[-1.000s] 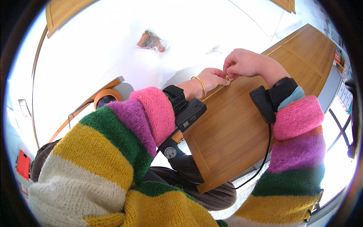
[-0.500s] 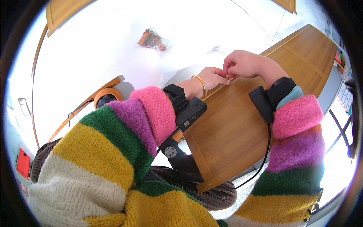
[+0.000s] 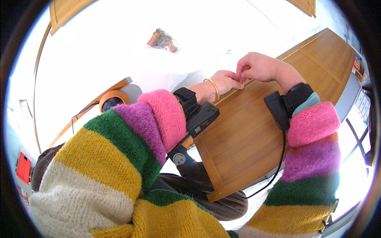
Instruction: The person assembles a wooden shelf unit on the floor. They insert dowels into pre-drilled holes, align panels, and secure joints with screws using a screwdriver. The person works on multiple sections of the shelf frame.
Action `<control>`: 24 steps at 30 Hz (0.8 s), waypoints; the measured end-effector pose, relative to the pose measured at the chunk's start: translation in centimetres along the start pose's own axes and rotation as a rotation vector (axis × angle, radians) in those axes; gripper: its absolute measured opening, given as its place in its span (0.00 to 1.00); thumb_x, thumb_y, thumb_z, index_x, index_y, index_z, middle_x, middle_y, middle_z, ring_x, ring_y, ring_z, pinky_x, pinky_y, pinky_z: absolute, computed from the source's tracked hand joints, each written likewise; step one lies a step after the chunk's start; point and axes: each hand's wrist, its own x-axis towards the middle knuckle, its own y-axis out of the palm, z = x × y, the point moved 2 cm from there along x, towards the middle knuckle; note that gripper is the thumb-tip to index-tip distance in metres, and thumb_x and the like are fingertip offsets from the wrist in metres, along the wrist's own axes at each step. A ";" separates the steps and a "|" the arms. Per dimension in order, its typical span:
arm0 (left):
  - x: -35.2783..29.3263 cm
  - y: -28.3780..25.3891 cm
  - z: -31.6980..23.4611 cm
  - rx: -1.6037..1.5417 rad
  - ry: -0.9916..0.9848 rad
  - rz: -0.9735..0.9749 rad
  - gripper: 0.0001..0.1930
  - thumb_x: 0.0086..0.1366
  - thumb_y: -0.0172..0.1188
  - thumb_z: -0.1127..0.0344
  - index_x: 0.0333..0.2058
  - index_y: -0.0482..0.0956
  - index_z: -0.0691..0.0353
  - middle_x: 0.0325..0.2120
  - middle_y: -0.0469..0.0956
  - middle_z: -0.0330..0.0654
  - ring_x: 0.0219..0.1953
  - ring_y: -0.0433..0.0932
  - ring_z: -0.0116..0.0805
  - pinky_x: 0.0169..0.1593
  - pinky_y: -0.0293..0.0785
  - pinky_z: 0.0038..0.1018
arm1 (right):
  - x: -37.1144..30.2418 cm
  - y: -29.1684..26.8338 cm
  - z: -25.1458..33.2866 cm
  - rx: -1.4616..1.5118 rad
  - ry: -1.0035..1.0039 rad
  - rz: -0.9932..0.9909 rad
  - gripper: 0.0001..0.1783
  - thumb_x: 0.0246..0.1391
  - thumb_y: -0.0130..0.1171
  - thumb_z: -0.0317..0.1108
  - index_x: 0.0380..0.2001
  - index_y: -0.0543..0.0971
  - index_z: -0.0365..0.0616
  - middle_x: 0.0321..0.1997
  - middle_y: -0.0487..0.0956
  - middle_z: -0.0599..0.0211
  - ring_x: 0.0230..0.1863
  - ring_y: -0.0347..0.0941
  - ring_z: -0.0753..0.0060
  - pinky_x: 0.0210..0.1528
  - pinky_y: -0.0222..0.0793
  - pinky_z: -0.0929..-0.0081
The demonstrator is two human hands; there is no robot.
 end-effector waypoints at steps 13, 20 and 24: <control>0.0 0.0 -0.1 0.028 0.020 -0.025 0.10 0.50 0.63 0.73 0.34 0.78 0.63 0.29 0.76 0.36 0.35 0.72 0.27 0.41 0.68 0.22 | 0.1 -0.2 0.3 -0.190 -0.099 -0.186 0.04 0.41 0.58 0.26 0.24 0.79 0.40 0.21 0.78 0.61 0.24 0.73 0.70 0.31 0.69 0.74; 0.2 -0.1 0.2 -0.018 0.015 0.005 0.09 0.50 0.62 0.74 0.33 0.78 0.62 0.29 0.76 0.36 0.33 0.73 0.26 0.40 0.69 0.22 | 0.3 0.3 0.2 -0.127 -0.051 -0.181 0.03 0.41 0.58 0.25 0.23 0.78 0.39 0.22 0.78 0.63 0.24 0.73 0.72 0.30 0.69 0.76; 0.4 -0.1 0.3 -0.028 0.020 0.023 0.09 0.50 0.62 0.75 0.33 0.78 0.62 0.28 0.76 0.36 0.32 0.73 0.26 0.39 0.70 0.23 | 0.5 0.5 0.3 -0.164 -0.063 -0.180 0.02 0.41 0.59 0.24 0.23 0.78 0.39 0.22 0.78 0.63 0.25 0.73 0.72 0.30 0.69 0.76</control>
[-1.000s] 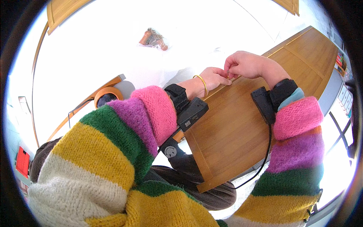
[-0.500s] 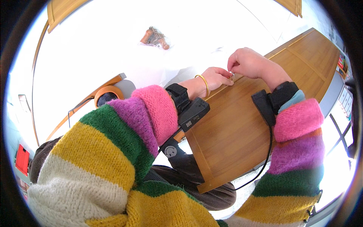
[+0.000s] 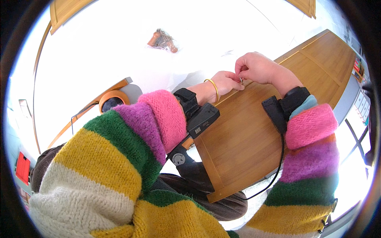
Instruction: The person assembles a wooden shelf unit on the floor. They insert dowels into pre-drilled holes, align panels, and secure joints with screws using a screwdriver. The person works on multiple sections of the shelf frame.
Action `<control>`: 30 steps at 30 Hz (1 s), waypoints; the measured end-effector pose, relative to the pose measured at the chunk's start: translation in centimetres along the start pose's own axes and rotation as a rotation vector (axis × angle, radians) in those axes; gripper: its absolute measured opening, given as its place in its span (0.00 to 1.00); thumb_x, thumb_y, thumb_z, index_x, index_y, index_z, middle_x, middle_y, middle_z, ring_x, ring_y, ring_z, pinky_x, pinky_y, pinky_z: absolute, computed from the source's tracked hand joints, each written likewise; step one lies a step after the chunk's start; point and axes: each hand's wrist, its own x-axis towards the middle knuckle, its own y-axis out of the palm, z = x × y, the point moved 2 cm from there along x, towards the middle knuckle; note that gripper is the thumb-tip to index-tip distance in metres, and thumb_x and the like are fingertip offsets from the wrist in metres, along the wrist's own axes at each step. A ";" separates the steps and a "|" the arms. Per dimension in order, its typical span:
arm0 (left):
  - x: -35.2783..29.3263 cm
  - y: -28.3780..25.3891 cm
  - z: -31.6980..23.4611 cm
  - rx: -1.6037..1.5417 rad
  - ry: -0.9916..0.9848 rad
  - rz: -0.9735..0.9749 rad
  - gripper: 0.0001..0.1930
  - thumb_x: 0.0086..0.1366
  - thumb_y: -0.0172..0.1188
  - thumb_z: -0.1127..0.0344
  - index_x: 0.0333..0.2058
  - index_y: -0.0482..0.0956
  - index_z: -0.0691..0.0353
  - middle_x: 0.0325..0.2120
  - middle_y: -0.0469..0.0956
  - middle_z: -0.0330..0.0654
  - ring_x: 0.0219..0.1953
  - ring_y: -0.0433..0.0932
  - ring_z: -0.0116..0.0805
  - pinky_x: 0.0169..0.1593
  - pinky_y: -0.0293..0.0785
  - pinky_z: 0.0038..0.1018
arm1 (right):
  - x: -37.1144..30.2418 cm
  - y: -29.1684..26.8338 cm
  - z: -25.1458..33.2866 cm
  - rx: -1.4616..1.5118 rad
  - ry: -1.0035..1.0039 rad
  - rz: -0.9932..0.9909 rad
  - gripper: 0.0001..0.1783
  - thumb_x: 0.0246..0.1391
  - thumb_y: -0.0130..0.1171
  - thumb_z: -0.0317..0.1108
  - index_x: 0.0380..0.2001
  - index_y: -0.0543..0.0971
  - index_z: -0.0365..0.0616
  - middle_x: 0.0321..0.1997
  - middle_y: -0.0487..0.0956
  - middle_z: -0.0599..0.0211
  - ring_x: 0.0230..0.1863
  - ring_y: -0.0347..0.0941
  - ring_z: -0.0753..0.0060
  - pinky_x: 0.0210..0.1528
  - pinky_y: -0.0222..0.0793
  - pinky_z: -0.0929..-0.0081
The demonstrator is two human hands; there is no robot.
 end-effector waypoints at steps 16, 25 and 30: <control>0.1 0.0 0.0 0.012 -0.009 -0.051 0.11 0.49 0.63 0.74 0.33 0.77 0.64 0.30 0.76 0.38 0.34 0.73 0.28 0.40 0.70 0.24 | -0.2 -0.5 0.3 -0.099 -0.060 -0.042 0.04 0.36 0.63 0.26 0.19 0.77 0.40 0.19 0.77 0.63 0.22 0.73 0.71 0.27 0.69 0.76; 0.3 -0.1 0.1 -0.004 -0.027 -0.034 0.10 0.50 0.62 0.74 0.33 0.77 0.65 0.30 0.76 0.38 0.33 0.73 0.27 0.39 0.71 0.23 | 0.1 -0.4 0.3 -0.114 -0.088 -0.057 0.02 0.36 0.62 0.26 0.17 0.78 0.40 0.18 0.77 0.62 0.21 0.73 0.69 0.26 0.69 0.76; 0.3 -0.2 0.0 0.030 -0.005 -0.044 0.10 0.50 0.62 0.74 0.33 0.77 0.64 0.30 0.76 0.38 0.34 0.73 0.28 0.40 0.70 0.23 | 0.2 -0.4 0.4 -0.165 -0.116 -0.068 0.02 0.36 0.62 0.26 0.17 0.78 0.40 0.18 0.77 0.61 0.21 0.73 0.68 0.26 0.69 0.76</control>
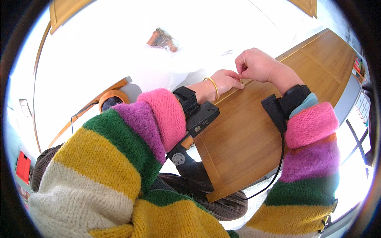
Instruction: The person assembles a wooden shelf unit on the floor. They insert dowels into pre-drilled holes, align panels, and secure joints with screws using a screwdriver. The person works on multiple sections of the shelf frame.
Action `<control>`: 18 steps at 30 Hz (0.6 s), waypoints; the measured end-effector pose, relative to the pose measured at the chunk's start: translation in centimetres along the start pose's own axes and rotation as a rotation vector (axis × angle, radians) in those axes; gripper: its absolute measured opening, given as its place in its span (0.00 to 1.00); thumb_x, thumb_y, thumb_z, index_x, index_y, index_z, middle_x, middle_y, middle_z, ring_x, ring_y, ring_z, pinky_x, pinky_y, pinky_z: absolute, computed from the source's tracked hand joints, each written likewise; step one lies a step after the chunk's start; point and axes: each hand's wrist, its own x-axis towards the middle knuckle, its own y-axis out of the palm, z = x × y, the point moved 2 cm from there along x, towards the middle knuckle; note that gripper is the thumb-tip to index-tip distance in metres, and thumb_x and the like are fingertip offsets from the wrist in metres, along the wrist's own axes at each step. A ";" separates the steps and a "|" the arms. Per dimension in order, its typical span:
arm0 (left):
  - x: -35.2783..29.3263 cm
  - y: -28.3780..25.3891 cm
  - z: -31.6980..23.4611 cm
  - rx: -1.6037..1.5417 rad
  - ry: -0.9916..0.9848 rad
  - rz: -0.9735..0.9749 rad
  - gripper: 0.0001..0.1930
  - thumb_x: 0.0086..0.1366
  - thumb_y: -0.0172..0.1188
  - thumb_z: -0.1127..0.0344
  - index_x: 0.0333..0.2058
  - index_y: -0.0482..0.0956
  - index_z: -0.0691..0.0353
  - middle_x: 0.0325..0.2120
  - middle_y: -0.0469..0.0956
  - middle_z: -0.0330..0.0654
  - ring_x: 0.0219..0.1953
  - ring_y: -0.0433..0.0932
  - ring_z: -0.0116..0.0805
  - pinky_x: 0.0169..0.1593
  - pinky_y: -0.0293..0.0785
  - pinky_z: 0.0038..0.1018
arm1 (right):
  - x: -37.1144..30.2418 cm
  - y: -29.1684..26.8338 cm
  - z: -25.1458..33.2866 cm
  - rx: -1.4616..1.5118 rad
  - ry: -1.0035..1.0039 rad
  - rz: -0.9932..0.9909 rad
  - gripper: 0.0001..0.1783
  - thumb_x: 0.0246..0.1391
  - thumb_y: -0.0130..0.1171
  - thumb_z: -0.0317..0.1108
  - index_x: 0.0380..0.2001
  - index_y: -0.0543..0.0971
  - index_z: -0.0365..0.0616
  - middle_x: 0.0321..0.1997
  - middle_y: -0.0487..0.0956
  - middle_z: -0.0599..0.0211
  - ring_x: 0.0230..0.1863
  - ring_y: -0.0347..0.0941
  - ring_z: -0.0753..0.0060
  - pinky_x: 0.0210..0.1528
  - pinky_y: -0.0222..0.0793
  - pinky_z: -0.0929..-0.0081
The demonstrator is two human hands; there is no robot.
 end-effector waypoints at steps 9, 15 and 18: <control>-0.1 -0.1 -0.2 -0.008 -0.025 -0.013 0.11 0.49 0.63 0.74 0.34 0.77 0.65 0.31 0.76 0.39 0.36 0.73 0.28 0.40 0.70 0.23 | 0.1 0.0 -0.2 0.019 0.012 0.009 0.03 0.36 0.62 0.26 0.18 0.78 0.39 0.18 0.77 0.61 0.22 0.73 0.68 0.27 0.70 0.75; 0.0 -0.1 -0.1 -0.023 -0.022 -0.010 0.12 0.49 0.63 0.74 0.35 0.77 0.65 0.31 0.76 0.39 0.36 0.73 0.28 0.40 0.70 0.23 | 0.3 0.0 0.0 0.013 0.015 0.007 0.02 0.35 0.61 0.24 0.18 0.78 0.39 0.19 0.77 0.61 0.22 0.74 0.68 0.27 0.70 0.75; 0.1 -0.2 0.0 -0.009 -0.014 -0.005 0.11 0.50 0.62 0.74 0.35 0.77 0.65 0.31 0.76 0.39 0.36 0.73 0.28 0.40 0.70 0.23 | 0.2 -0.1 0.0 0.012 0.018 0.022 0.02 0.35 0.61 0.24 0.17 0.78 0.39 0.19 0.77 0.61 0.21 0.74 0.68 0.27 0.70 0.75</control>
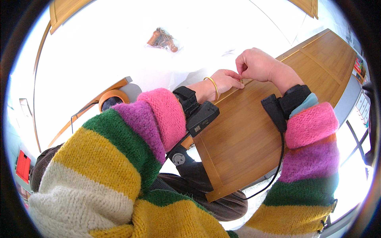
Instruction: The person assembles a wooden shelf unit on the floor. They insert dowels into pre-drilled holes, align panels, and secure joints with screws using a screwdriver. The person works on multiple sections of the shelf frame.
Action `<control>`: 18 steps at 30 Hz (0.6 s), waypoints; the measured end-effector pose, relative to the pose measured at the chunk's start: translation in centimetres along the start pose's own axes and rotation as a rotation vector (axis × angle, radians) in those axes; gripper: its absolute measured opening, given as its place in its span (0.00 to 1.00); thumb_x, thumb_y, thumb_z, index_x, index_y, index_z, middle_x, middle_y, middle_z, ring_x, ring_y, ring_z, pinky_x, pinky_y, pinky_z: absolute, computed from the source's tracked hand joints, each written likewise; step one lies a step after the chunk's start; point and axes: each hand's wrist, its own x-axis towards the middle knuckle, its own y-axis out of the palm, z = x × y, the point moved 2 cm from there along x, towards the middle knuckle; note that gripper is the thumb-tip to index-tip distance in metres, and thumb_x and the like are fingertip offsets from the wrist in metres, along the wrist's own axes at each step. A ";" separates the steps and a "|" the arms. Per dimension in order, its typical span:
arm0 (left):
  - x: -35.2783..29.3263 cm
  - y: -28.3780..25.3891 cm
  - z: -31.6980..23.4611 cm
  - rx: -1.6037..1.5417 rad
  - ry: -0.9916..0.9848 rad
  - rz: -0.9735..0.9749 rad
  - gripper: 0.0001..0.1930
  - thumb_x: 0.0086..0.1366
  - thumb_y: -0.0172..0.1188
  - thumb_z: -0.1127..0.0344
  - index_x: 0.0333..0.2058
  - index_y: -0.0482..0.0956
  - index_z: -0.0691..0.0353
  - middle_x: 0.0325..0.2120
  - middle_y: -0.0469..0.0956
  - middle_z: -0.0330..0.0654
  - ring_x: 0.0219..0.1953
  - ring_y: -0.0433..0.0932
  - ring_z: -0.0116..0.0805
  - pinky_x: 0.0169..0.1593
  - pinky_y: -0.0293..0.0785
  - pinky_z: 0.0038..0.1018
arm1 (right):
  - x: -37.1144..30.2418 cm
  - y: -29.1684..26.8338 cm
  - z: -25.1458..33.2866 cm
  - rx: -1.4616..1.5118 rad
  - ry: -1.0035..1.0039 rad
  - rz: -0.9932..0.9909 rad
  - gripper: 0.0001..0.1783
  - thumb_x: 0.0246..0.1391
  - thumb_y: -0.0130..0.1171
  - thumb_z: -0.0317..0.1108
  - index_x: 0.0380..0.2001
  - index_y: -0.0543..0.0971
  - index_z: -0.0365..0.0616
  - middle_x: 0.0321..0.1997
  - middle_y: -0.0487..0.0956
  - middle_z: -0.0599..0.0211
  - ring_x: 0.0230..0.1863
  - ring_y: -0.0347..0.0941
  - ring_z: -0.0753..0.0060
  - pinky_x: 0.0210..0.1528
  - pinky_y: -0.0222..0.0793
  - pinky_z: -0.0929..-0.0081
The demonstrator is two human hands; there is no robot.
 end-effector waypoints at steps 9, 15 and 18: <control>0.4 -0.1 0.4 -0.028 -0.015 0.010 0.11 0.51 0.61 0.75 0.35 0.77 0.64 0.31 0.76 0.39 0.35 0.74 0.29 0.40 0.71 0.24 | 0.0 0.1 0.0 0.004 -0.030 0.005 0.02 0.35 0.61 0.25 0.17 0.78 0.40 0.18 0.77 0.60 0.21 0.74 0.68 0.26 0.69 0.75; 0.6 -0.2 0.5 -0.015 -0.011 0.009 0.11 0.51 0.61 0.76 0.35 0.77 0.64 0.31 0.76 0.38 0.34 0.75 0.28 0.39 0.71 0.24 | 0.1 0.2 0.0 -0.014 -0.035 -0.018 0.02 0.35 0.62 0.25 0.17 0.78 0.40 0.18 0.77 0.59 0.21 0.74 0.66 0.25 0.69 0.75; 0.6 -0.2 0.4 -0.015 -0.009 0.010 0.11 0.51 0.61 0.76 0.35 0.78 0.63 0.31 0.76 0.38 0.34 0.74 0.28 0.39 0.71 0.24 | 0.1 0.1 0.2 -0.048 -0.074 -0.040 0.02 0.31 0.59 0.26 0.15 0.79 0.45 0.20 0.77 0.59 0.25 0.74 0.58 0.27 0.70 0.67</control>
